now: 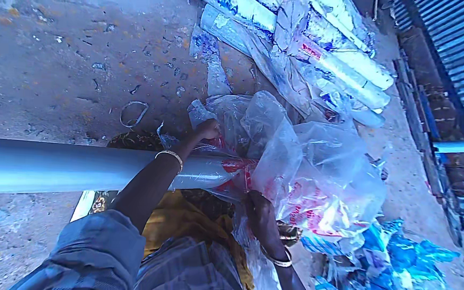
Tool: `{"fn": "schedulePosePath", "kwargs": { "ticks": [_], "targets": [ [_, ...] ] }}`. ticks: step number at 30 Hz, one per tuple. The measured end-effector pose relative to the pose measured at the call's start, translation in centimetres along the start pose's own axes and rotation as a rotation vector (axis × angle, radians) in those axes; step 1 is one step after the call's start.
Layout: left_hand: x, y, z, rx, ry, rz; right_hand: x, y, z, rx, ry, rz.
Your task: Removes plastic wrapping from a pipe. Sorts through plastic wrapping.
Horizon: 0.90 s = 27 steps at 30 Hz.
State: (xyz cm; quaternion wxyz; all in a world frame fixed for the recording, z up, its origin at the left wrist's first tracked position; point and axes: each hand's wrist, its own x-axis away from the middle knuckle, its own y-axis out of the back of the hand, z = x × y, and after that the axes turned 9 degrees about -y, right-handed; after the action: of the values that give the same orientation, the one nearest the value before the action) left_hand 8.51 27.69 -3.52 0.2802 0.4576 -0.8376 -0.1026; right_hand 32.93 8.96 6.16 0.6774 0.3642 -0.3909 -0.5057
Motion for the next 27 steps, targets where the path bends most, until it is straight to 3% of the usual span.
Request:
{"fn": "schedulePosePath", "kwargs": {
  "ticks": [4,6,8,9,10,13,14,16,19,22,25,27],
  "targets": [
    [-1.3,0.4,-3.3,0.165,0.123,-0.072,0.8,-1.4,-0.9,0.066,-0.025,-0.027],
    [-0.6,0.9,-7.0,0.206,0.100,-0.229,0.7,-1.9,-1.2,0.059,-0.081,-0.034],
    [2.8,0.6,-11.5,0.195,0.081,-0.250,0.5,-1.3,-0.9,0.033,-0.130,-0.032],
    [4.0,-0.9,-11.9,0.142,0.001,-0.291,0.1,-0.7,-0.7,0.018,-0.162,-0.001],
    [4.6,-2.7,-11.4,0.049,-0.063,-0.277,-0.4,-0.1,-0.5,0.014,-0.207,0.048],
    [6.9,-5.3,-11.6,-0.199,-0.008,0.044,-1.8,1.7,0.7,0.022,-0.260,0.118],
    [8.2,-5.6,-11.5,-0.236,0.004,0.073,-1.9,1.9,1.3,0.032,-0.199,0.071],
    [10.8,-6.4,-10.2,-0.276,-0.002,-0.033,-1.5,1.8,2.9,0.050,0.018,-0.038],
    [13.8,-8.9,-6.7,-0.461,-0.064,-0.366,0.0,-0.8,4.1,0.138,0.412,-0.078],
    [14.0,-10.6,-3.6,-0.739,-0.210,-0.582,-0.3,-5.7,1.3,0.241,0.614,-0.104],
    [12.5,-7.8,-4.4,-0.664,-0.115,-0.437,-5.1,-7.0,-1.1,0.245,0.831,-0.241],
    [10.9,-4.1,-4.7,-0.525,-0.023,-0.256,-8.0,-6.3,0.1,0.136,0.821,-0.249]
  ]
}}
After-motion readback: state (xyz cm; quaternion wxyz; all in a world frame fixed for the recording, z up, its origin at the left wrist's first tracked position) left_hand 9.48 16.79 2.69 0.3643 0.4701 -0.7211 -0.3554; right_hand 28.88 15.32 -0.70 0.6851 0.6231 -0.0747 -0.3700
